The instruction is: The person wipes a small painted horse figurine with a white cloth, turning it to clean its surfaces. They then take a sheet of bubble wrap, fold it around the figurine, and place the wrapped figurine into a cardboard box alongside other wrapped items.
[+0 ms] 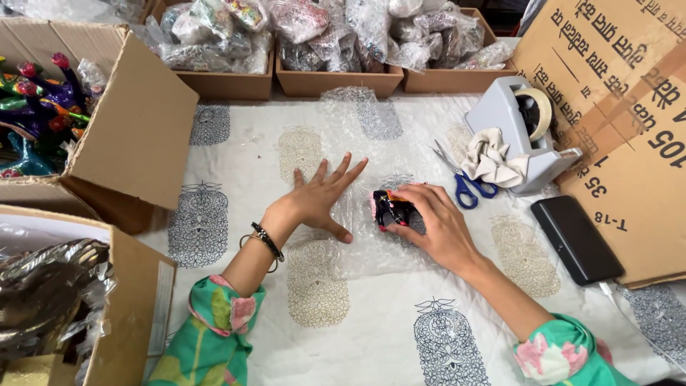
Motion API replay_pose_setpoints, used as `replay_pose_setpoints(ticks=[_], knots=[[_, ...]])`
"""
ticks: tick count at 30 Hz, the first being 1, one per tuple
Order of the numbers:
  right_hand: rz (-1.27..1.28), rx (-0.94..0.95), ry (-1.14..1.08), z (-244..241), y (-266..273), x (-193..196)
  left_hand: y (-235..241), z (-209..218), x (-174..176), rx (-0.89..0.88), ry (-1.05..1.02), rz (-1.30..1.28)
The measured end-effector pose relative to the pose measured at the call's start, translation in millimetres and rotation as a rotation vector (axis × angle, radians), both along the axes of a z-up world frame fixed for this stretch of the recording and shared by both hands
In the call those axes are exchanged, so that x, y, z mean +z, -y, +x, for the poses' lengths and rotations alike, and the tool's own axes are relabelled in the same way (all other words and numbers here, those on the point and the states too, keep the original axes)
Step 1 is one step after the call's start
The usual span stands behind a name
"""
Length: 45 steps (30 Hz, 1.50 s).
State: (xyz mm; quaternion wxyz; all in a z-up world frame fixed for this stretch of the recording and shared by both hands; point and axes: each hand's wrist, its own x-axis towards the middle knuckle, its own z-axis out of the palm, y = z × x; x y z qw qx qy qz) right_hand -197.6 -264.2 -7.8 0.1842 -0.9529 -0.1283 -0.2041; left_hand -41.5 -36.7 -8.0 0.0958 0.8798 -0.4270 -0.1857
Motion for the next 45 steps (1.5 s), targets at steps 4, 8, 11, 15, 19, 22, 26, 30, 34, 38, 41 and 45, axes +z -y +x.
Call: replay_pose_setpoints(ticks=[4,8,11,15,19,22,26,30,34,38,41,45], knots=[[0.085,-0.015,0.070,1.6,8.0,-13.6,0.6,3.2,-3.3,0.012,-0.028,-0.032],[0.057,0.086,0.048,1.5,1.9,-8.3,1.6,6.8,-8.0,-0.001,-0.036,-0.021],[-0.066,0.028,-0.049,-3.9,-9.2,2.9,0.2,5.0,3.6,-0.017,-0.006,-0.006],[-0.024,0.066,-0.044,-3.5,-5.8,4.5,-1.7,-6.4,41.5,-0.016,0.101,-0.169],[0.017,0.117,-0.073,-6.5,-7.4,16.9,-0.9,-39.5,85.9,-0.071,0.150,-0.398],[0.053,0.112,-0.056,-4.7,2.7,0.9,11.9,-62.6,78.4,-0.192,0.087,-0.489],[0.043,0.068,-0.037,-4.1,-1.7,1.4,23.7,-83.9,70.8,-0.302,0.169,-0.533],[0.088,0.060,0.001,-11.7,-6.7,8.1,20.4,-77.5,34.8,-0.268,0.249,-0.470],[0.081,0.027,0.002,-9.5,-8.5,14.8,17.0,-63.6,18.7,-0.199,0.194,-0.362],[0.039,0.047,0.031,-6.4,2.5,4.4,24.5,-80.6,28.1,-0.180,0.135,-0.187],[0.025,0.052,0.051,-6.2,3.0,8.6,35.3,-95.0,33.4,-0.186,0.206,-0.192],[0.107,0.133,0.038,-5.3,11.0,4.7,50.6,-94.8,5.6,-0.249,0.418,-0.227]])
